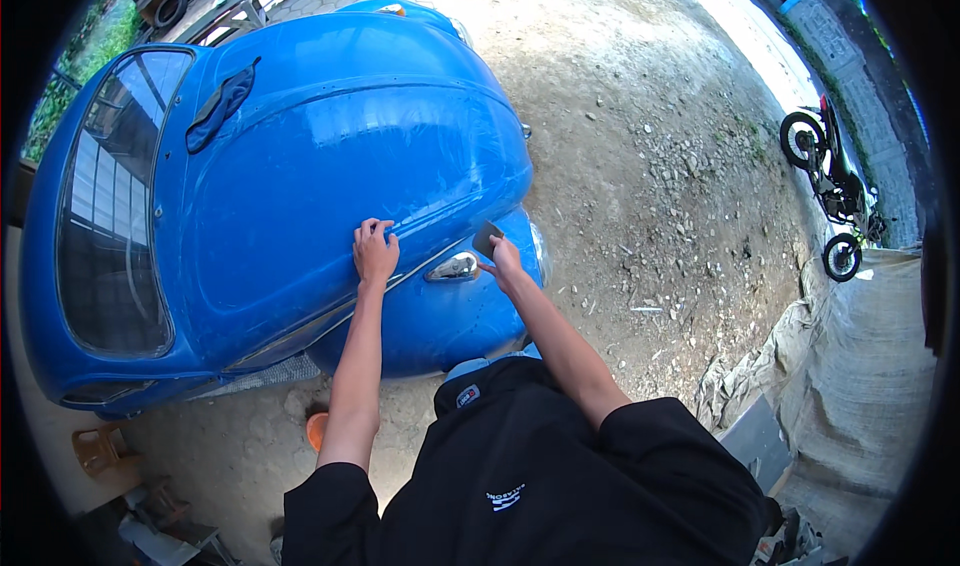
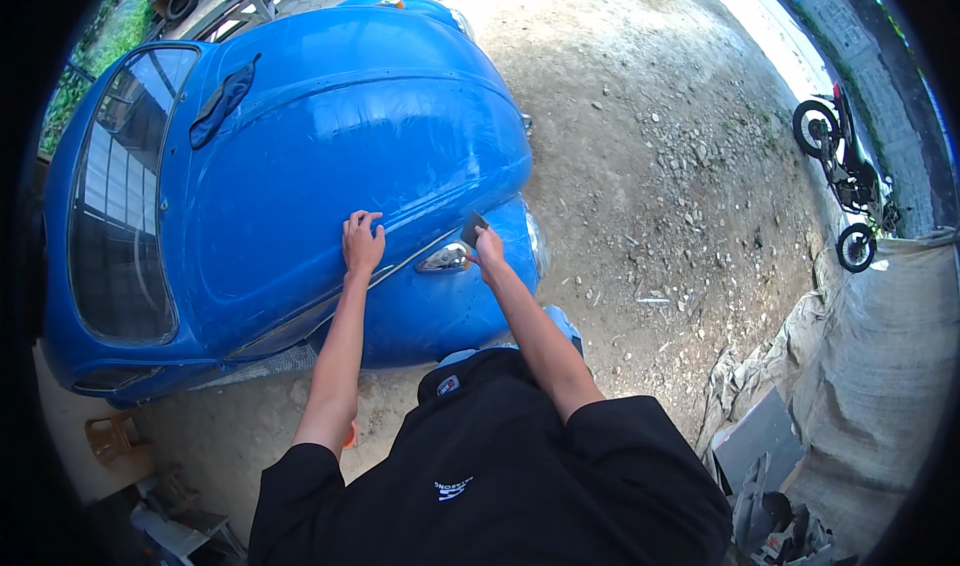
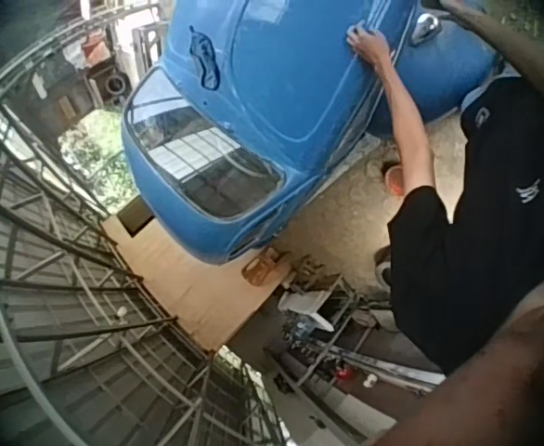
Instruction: The person dips sandpaper into a bucket of water and sands the hood of a car with the sandpaper.
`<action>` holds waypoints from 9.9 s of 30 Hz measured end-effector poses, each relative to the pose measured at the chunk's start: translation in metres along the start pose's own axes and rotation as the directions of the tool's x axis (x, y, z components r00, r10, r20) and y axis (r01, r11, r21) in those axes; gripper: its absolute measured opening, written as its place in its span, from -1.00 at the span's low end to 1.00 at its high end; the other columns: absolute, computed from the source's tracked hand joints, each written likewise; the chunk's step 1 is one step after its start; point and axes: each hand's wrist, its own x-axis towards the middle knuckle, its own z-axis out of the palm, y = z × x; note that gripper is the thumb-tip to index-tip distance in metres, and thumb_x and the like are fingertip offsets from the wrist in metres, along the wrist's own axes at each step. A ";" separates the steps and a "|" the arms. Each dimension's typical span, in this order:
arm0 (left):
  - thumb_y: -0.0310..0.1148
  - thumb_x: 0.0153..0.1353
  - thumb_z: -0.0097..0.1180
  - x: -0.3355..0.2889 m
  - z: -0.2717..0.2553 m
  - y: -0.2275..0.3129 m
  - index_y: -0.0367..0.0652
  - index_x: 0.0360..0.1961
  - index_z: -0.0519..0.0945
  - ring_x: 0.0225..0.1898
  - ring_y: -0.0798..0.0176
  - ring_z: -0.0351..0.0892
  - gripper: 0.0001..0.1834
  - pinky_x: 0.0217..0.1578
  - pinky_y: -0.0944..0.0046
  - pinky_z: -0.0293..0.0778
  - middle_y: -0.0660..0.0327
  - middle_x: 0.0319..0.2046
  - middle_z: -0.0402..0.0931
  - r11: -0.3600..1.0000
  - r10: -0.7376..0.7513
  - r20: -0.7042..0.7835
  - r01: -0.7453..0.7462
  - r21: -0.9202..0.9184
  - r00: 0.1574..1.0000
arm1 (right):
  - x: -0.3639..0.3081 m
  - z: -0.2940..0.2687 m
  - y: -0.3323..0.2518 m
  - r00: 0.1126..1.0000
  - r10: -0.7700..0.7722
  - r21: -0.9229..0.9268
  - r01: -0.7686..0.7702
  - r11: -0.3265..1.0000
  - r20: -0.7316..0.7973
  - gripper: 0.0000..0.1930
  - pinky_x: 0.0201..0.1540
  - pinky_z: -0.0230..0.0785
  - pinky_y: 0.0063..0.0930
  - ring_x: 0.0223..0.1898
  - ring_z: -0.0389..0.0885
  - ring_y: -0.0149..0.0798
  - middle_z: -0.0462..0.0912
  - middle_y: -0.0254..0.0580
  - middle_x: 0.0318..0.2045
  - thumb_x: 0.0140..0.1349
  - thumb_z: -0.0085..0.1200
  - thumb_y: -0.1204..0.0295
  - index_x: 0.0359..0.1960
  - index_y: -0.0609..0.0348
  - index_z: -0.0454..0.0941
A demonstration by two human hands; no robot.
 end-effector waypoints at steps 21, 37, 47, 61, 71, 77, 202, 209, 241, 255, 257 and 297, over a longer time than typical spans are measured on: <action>-0.10 0.30 -0.14 0.131 0.046 0.033 0.46 0.39 0.25 0.49 0.07 -0.07 -0.41 0.44 -0.16 -0.18 0.28 0.47 0.03 0.827 -0.033 -0.057 0.059 0.560 0.998 | 0.257 0.112 -0.152 0.882 -0.431 -0.837 0.376 0.398 0.192 -0.36 0.43 -0.37 0.27 0.52 -0.12 -0.07 -0.05 -0.20 0.51 0.45 -0.34 0.00 0.49 -0.05 0.00; -0.09 0.28 -0.15 0.135 0.054 0.042 0.51 0.38 0.26 0.49 0.10 -0.05 -0.40 0.44 -0.15 -0.19 0.31 0.47 0.04 0.822 -0.064 -0.033 0.071 0.566 0.997 | 0.263 0.097 -0.157 0.659 -0.575 -0.788 0.615 0.040 0.485 -0.46 0.42 -0.21 0.25 0.48 0.01 -0.08 0.11 -0.29 0.47 0.45 -0.22 0.15 0.45 -0.20 0.14; -0.07 0.27 -0.14 0.124 0.053 0.035 0.54 0.36 0.28 0.47 0.10 0.00 -0.41 0.43 -0.15 -0.16 0.32 0.46 0.08 0.829 -0.081 -0.045 0.092 0.551 0.996 | 0.171 0.095 -0.082 0.727 -0.455 -0.806 0.590 0.032 0.514 -0.41 0.43 -0.37 0.28 0.50 -0.04 -0.03 0.07 -0.21 0.48 0.43 -0.21 0.04 0.46 -0.15 0.13; -0.08 0.27 -0.12 0.127 0.057 0.037 0.49 0.36 0.31 0.47 0.09 0.01 -0.42 0.43 -0.16 -0.15 0.29 0.45 0.10 0.845 -0.047 -0.056 0.070 0.531 0.997 | 0.238 0.138 -0.150 0.492 -0.508 -0.654 0.728 -0.204 0.707 -0.43 0.45 -0.31 0.19 0.48 0.04 -0.12 0.15 -0.29 0.45 0.43 -0.22 0.11 0.45 -0.08 0.15; -0.05 0.28 -0.12 0.122 0.058 0.033 0.51 0.36 0.30 0.47 0.12 0.01 -0.43 0.43 -0.15 -0.16 0.32 0.44 0.11 0.865 -0.145 -0.020 0.136 0.483 0.989 | 0.175 0.200 -0.135 0.196 -0.290 -0.251 0.954 -0.165 0.937 -0.49 0.45 -0.23 0.15 0.44 0.15 -0.20 0.27 -0.30 0.39 0.42 -0.17 0.16 0.37 -0.03 0.30; -0.07 0.26 -0.10 0.130 0.059 0.048 0.58 0.35 0.29 0.46 0.16 0.03 -0.42 0.43 -0.12 -0.12 0.37 0.44 0.11 0.879 -0.095 -0.055 0.109 0.465 0.994 | 0.230 0.173 -0.211 0.325 -0.566 -0.432 0.900 -0.062 0.758 -0.53 0.40 -0.01 0.06 0.40 0.19 0.05 0.27 -0.04 0.37 0.42 -0.16 0.28 0.32 0.12 0.32; -0.03 0.27 -0.08 0.118 0.067 0.045 0.56 0.33 0.31 0.47 0.30 -0.01 -0.44 0.46 -0.01 -0.13 0.47 0.45 0.07 0.906 -0.155 -0.123 0.191 0.379 0.980 | 0.215 0.182 -0.150 0.352 -0.262 -0.386 0.918 -0.088 0.898 -0.45 0.47 -0.53 0.05 0.52 -0.16 -0.02 0.11 -0.19 0.47 0.48 -0.43 0.15 0.45 0.02 0.14; -0.02 0.27 -0.05 0.126 0.069 0.046 0.50 0.31 0.35 0.46 0.28 0.02 -0.46 0.45 -0.05 -0.12 0.44 0.43 0.11 0.909 -0.133 -0.122 0.170 0.380 0.984 | 0.200 0.198 -0.155 0.248 -0.174 -0.274 0.951 -0.143 0.953 -0.47 0.48 -0.41 0.02 0.50 -0.03 -0.10 0.17 -0.27 0.44 0.48 -0.37 0.17 0.44 -0.05 0.18; -0.03 0.29 -0.12 0.146 0.087 0.064 0.40 0.34 0.30 0.45 0.16 0.04 -0.45 0.42 -0.10 -0.08 0.35 0.42 0.14 0.864 0.097 -0.193 0.014 0.503 0.976 | 0.285 -0.066 -0.047 0.828 -0.548 -0.550 0.406 0.730 -0.117 -0.37 0.45 -0.51 0.19 0.53 -0.28 0.03 -0.12 -0.13 0.52 0.50 -0.48 0.04 0.50 0.05 -0.09; -0.06 0.27 -0.08 0.144 0.083 0.055 0.36 0.31 0.34 0.44 0.13 0.09 -0.45 0.42 -0.09 -0.05 0.31 0.39 0.19 0.833 0.106 -0.196 0.021 0.553 0.975 | 0.305 -0.085 -0.040 0.893 -0.423 -0.507 0.297 0.809 -0.152 -0.37 0.43 -0.55 0.25 0.54 -0.30 -0.08 -0.15 -0.26 0.53 0.50 -0.60 -0.02 0.51 -0.05 -0.11; -0.06 0.27 -0.07 0.140 0.071 0.038 0.35 0.31 0.35 0.43 0.12 0.09 -0.46 0.42 -0.07 -0.05 0.30 0.39 0.19 0.814 0.106 -0.193 0.027 0.581 0.975 | 0.293 -0.049 -0.036 0.913 -0.390 -0.541 0.272 0.796 -0.115 -0.37 0.43 -0.54 0.24 0.54 -0.30 -0.07 -0.15 -0.24 0.53 0.50 -0.58 -0.02 0.51 -0.03 -0.11; -0.11 0.42 -0.24 0.125 0.042 0.027 -0.06 0.35 0.31 0.43 -0.08 0.03 -0.47 0.39 -0.15 -0.07 0.07 0.42 0.09 0.761 0.048 -0.078 0.014 0.649 0.996 | 0.259 -0.018 -0.081 0.735 -0.463 -0.552 0.678 0.485 0.496 -0.42 0.43 -0.46 0.28 0.50 -0.09 0.02 0.03 -0.24 0.49 0.44 -0.27 0.08 0.47 -0.17 0.08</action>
